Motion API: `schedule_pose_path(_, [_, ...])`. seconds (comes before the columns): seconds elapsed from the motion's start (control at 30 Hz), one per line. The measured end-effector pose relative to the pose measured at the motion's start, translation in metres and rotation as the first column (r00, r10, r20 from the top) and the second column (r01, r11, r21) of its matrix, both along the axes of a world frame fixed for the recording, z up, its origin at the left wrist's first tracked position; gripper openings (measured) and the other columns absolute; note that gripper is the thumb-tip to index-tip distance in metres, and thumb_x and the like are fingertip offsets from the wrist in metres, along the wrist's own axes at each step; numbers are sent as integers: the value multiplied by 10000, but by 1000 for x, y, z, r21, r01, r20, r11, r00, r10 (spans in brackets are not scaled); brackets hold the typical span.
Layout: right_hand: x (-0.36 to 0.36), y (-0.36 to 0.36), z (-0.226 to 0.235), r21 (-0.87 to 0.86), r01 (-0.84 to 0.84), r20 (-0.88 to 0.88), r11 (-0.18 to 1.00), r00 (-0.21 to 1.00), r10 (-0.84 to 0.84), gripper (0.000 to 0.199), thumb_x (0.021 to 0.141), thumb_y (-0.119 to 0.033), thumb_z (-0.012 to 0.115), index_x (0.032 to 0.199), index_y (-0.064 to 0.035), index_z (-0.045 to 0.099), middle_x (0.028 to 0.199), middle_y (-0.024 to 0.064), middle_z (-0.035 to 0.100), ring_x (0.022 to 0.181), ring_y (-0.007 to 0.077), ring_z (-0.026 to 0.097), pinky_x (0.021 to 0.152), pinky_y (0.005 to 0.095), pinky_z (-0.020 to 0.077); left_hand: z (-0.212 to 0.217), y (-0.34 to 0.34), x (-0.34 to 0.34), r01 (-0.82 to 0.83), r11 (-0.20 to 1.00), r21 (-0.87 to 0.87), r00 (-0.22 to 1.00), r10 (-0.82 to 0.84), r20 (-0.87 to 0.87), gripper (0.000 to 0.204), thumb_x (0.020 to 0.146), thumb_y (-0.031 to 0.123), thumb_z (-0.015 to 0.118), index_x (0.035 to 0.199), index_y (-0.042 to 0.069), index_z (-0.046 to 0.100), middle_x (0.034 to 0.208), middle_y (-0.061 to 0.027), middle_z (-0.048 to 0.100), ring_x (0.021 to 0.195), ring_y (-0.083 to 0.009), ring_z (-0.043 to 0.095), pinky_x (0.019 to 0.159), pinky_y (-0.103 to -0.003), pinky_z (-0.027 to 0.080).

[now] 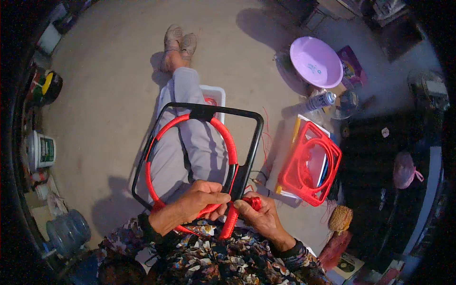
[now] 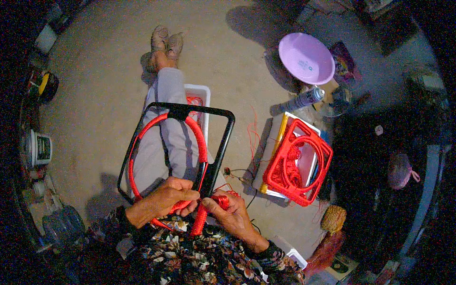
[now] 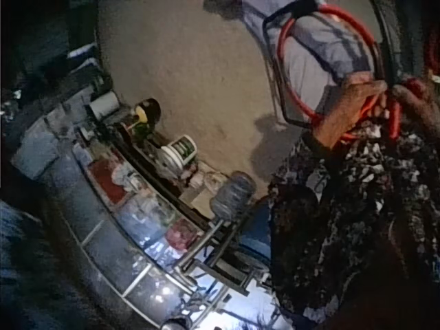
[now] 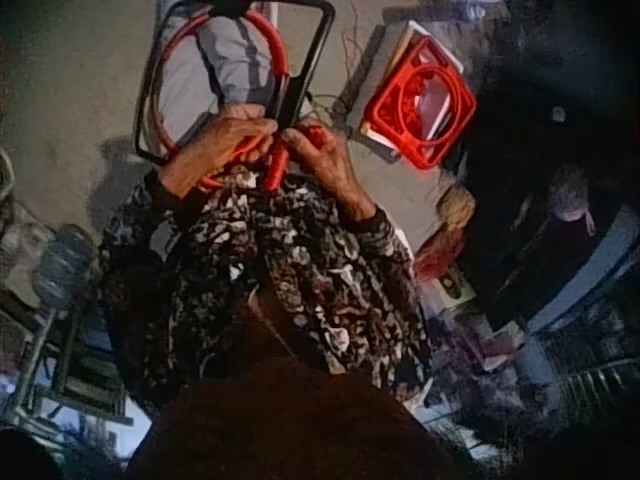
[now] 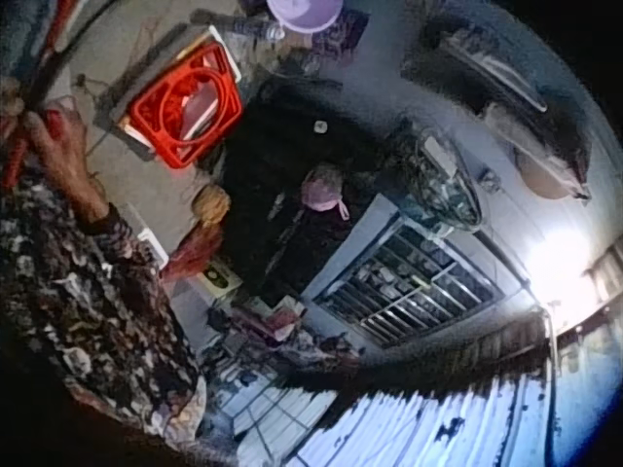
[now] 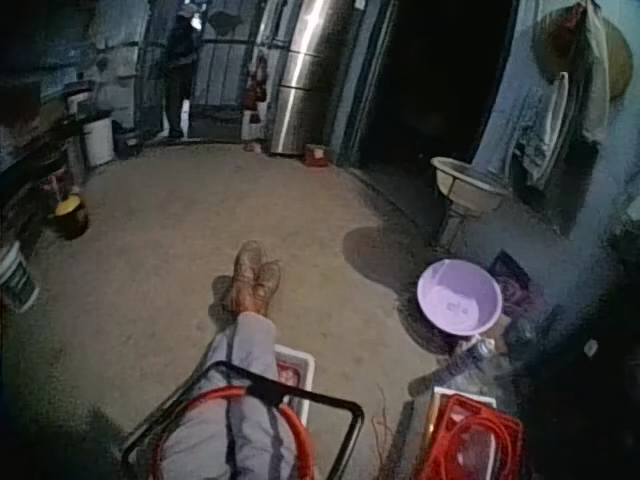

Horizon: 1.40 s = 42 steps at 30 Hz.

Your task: The recorder is shown weaving or attaching a red cord/netting to a circular plastic fan guard frame.

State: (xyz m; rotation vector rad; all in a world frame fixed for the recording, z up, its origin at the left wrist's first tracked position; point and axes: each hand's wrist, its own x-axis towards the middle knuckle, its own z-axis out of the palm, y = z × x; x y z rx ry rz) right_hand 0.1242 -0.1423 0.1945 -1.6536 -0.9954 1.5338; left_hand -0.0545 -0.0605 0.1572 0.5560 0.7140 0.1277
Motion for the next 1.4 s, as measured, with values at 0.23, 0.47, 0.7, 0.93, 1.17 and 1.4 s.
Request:
schedule_pose_path(0.23, [32, -11, -14, -219, -11, -378, 976, 923, -74, 284, 883, -342, 575, 764, -84, 577, 573, -56, 444, 491, 36, 363, 444, 199, 247, -1, -6, 6, -47, 999, 20, 997, 48, -58, 206, 854, 183, 574, 789, -5, 522, 605, -90, 561, 447, -117, 505, 383, -220, 347])
schedule_pose_path(0.47, [31, -14, -12, -208, -31, -294, 978, 955, -32, 253, 880, -292, 553, 723, -94, 559, 580, -57, 452, 518, 40, 395, 456, 210, 298, 7, -7, 7, -67, 997, 25, 997, 68, -32, 178, 873, 153, 544, 836, -21, 528, 603, -80, 536, 466, -120, 480, 420, -222, 354])
schedule_pose_path(0.7, [39, -17, -21, -285, 126, -441, 950, 863, -247, 174, 878, -234, 548, 894, -61, 558, 631, -19, 502, 514, 53, 433, 463, 220, 342, 4, -9, 6, -76, 995, 57, 997, 76, 9, 177, 882, 162, 540, 829, -5, 517, 609, -72, 527, 470, -117, 480, 420, -221, 345])
schedule_pose_path(0.93, [53, -44, -38, -123, 264, -502, 957, 815, -289, 363, 894, -208, 536, 1196, -15, 474, 895, 35, 583, 888, 145, 546, 820, 258, 420, 9, -12, 5, -103, 993, 63, 995, 103, 11, 170, 876, 143, 549, 806, -5, 502, 611, -77, 528, 472, -117, 480, 419, -222, 344])
schedule_pose_path(1.17, [76, -31, -20, 119, 389, -131, 914, 918, -374, 331, 916, -217, 462, 1192, -35, 476, 809, 12, 539, 717, 112, 521, 689, 265, 434, 18, -17, 5, -144, 982, 123, 989, 146, -5, 164, 861, 144, 556, 826, -10, 510, 582, -92, 545, 439, -140, 496, 389, -236, 362])
schedule_pose_path(1.4, [56, 17, -9, 145, 33, 141, 989, 989, -54, 274, 933, -251, 437, 1108, -39, 443, 796, 74, 537, 699, 143, 495, 643, 293, 423, 27, -20, 2, -119, 973, 199, 991, 129, -34, 150, 885, 139, 545, 823, 4, 524, 620, -64, 555, 468, -103, 503, 409, -204, 350])
